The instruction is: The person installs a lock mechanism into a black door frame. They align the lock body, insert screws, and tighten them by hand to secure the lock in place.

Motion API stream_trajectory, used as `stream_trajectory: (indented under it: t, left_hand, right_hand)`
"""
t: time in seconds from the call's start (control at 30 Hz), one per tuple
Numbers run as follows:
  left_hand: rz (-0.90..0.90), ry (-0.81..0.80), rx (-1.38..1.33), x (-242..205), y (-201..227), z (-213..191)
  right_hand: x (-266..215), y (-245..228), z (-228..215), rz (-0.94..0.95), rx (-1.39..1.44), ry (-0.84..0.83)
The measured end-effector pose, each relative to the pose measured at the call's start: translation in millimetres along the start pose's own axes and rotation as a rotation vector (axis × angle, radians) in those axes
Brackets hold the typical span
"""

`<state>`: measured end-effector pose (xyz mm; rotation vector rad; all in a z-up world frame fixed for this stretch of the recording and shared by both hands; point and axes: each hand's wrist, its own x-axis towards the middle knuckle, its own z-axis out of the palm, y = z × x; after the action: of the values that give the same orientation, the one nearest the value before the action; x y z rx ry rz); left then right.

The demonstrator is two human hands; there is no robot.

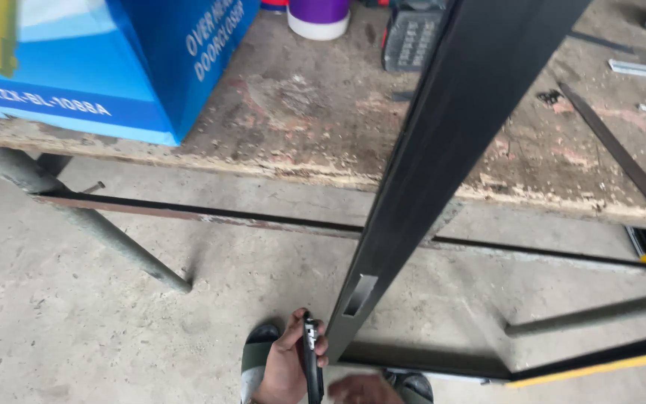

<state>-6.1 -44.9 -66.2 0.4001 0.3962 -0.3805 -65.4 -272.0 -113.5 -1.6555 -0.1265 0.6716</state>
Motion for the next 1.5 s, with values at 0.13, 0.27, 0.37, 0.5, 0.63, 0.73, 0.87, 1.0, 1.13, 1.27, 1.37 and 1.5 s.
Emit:
stream_trajectory:
  t: [0.13, 0.27, 0.37, 0.5, 0.63, 0.73, 0.87, 1.0, 1.13, 1.27, 1.37, 1.5]
  left_hand:
    - [-0.163, -0.175, 0.047, -7, -29, 3]
    - [-0.214, -0.071, 0.359, -12, -41, 14]
    - [-0.157, -0.063, 0.424, -14, -46, 13]
    - [-0.228, 0.062, 0.602, -9, -44, 16]
    - [-0.278, 0.057, 0.678, -12, -40, 23]
    - [-0.293, 0.1, 0.653, -13, -40, 26]
    - [-0.294, 0.13, 0.672, -13, -38, 29]
    - [-0.295, 0.113, 0.626, -13, -37, 26]
    - [-0.317, 0.107, 0.6, -13, -39, 26]
    - [-0.337, 0.094, 0.634, -20, -34, 41]
    - [-0.361, 0.114, 0.638, -21, -34, 45]
    - [-0.35, 0.074, 0.647, -16, -40, 32]
  right_hand:
    - [10, -5, -7, -0.054, 0.35, 0.348]
    - [-7, -88, -4, 0.044, 0.256, 0.303]
    - [-11, -94, -3, 0.108, 0.231, 0.294]
    - [-8, -92, -9, 0.086, 0.257, 0.299]
    - [-8, -81, -13, 0.195, 0.513, 0.334]
    - [-11, -90, -15, 0.303, 0.636, 0.368]
    - [-10, -92, -16, 0.273, 0.615, 0.347]
    - [-7, -82, -15, 0.235, 0.574, 0.333]
    - [-6, -83, -13, 0.196, 0.553, 0.324]
    - [-8, -84, -15, 0.247, 0.537, 0.334]
    - [-9, -84, -16, 0.253, 0.541, 0.348]
    - [-10, -92, -16, 0.309, 0.513, 0.32]
